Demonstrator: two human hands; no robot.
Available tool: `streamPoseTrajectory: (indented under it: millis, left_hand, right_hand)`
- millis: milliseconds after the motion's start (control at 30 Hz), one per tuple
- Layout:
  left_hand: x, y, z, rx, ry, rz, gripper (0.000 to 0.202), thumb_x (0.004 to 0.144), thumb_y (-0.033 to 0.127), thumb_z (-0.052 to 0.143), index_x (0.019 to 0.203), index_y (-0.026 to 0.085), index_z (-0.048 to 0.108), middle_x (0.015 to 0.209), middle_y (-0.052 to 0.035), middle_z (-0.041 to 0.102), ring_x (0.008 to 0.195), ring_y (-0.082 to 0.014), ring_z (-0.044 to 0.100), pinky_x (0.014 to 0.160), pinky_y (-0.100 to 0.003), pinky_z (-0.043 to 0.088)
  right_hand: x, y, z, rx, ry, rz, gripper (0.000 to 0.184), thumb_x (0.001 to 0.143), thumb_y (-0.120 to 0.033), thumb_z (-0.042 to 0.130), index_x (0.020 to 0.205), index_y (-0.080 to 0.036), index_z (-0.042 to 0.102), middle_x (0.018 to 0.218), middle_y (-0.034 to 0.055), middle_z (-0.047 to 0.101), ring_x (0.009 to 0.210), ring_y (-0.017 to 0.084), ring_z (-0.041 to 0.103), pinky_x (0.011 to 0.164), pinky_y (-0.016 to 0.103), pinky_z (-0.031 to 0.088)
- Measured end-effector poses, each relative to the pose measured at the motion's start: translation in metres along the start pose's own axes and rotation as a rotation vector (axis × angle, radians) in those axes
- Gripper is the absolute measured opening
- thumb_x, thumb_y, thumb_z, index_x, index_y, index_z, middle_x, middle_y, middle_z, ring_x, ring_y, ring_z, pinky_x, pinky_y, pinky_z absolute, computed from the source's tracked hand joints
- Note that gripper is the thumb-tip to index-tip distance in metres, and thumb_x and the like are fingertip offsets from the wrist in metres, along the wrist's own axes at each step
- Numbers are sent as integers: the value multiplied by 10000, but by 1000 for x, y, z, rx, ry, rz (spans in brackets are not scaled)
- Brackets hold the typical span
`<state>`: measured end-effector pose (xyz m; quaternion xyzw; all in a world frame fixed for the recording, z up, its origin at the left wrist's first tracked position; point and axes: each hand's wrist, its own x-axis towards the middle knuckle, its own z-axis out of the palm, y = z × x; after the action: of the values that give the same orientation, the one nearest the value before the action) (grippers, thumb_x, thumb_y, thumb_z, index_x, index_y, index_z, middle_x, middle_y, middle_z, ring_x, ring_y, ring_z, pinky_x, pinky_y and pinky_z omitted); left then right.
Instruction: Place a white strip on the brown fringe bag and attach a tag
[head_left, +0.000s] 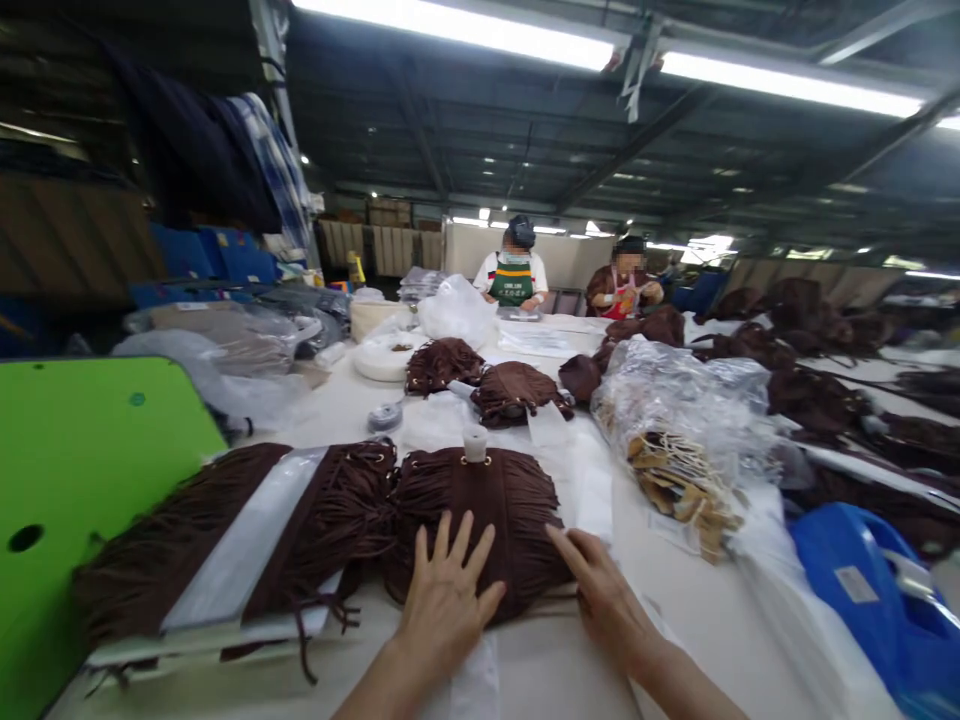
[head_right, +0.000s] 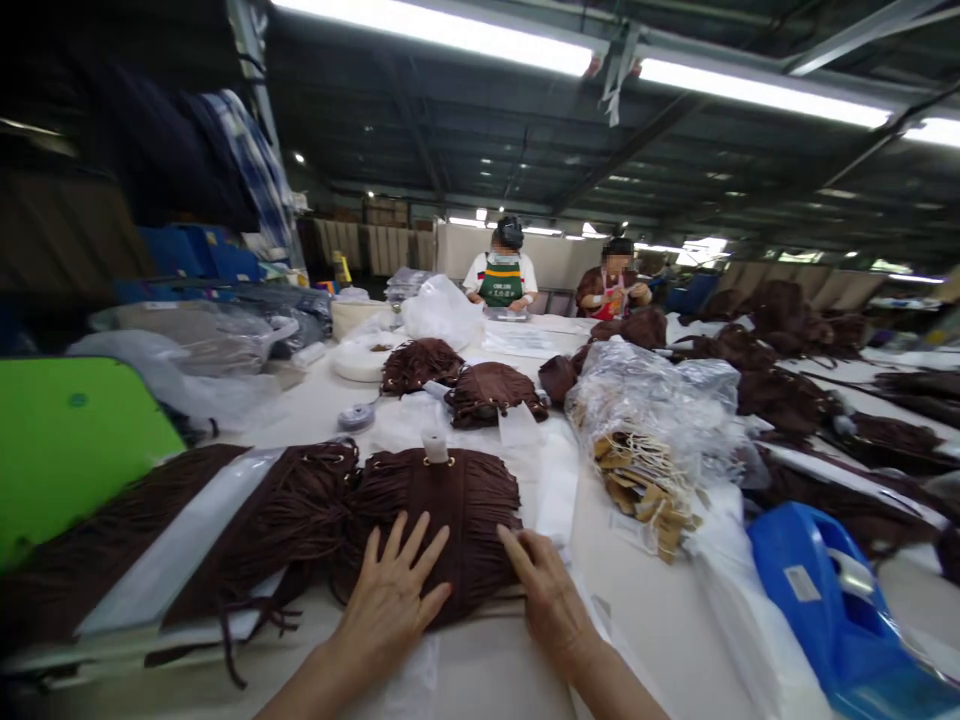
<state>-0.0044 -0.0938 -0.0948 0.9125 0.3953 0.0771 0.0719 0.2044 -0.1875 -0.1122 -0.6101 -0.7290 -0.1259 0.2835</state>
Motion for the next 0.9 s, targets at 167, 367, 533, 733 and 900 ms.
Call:
streamPoseTrajectory:
  millis: [167, 367, 533, 733, 900]
  left_hand:
    - [-3, -5, -4, 21, -62, 43, 802, 752, 604, 528, 1388, 304, 144, 1479, -47, 107, 1356, -328, 44, 1059, -611, 116]
    - [1, -5, -4, 115, -95, 69, 697, 779, 424, 580, 1356, 372, 192, 1469, -23, 148, 1353, -311, 105, 1048, -613, 136]
    - [5, -7, -1, 134, -105, 70, 564, 856, 360, 458, 1358, 356, 199, 1464, -18, 174, 1349, -271, 165, 1046, -589, 184]
    - [6, -12, 6, 173, -73, 98, 539, 863, 343, 426, 1355, 347, 206, 1457, -23, 201, 1343, -268, 193, 1028, -597, 210]
    - [3, -10, 8, 271, 23, 120, 528, 858, 317, 424, 1346, 320, 224, 1443, -38, 234, 1323, -260, 256, 1015, -569, 259]
  right_hand:
    - [-18, -35, 0, -34, 260, 222, 487, 710, -4, 344, 1163, -157, 434, 1066, 123, 514, 1026, 239, 510, 854, 409, 497]
    - [-34, -68, 19, 111, 3, 332, 219, 748, -91, 359, 849, -190, 525, 717, 47, 584, 611, 178, 581, 546, 261, 491]
    - [-7, -52, 18, 415, 138, 783, 351, 767, -191, 433, 1107, -145, 509, 1077, 119, 608, 1013, 229, 559, 895, 349, 444]
    - [15, -35, 26, 501, 221, 912, 263, 707, -174, 408, 905, -149, 580, 922, 108, 651, 875, 230, 591, 826, 351, 458]
    - [16, -33, 37, 539, 237, 985, 302, 614, -115, 408, 868, -158, 566, 874, 94, 654, 805, 225, 588, 754, 337, 463]
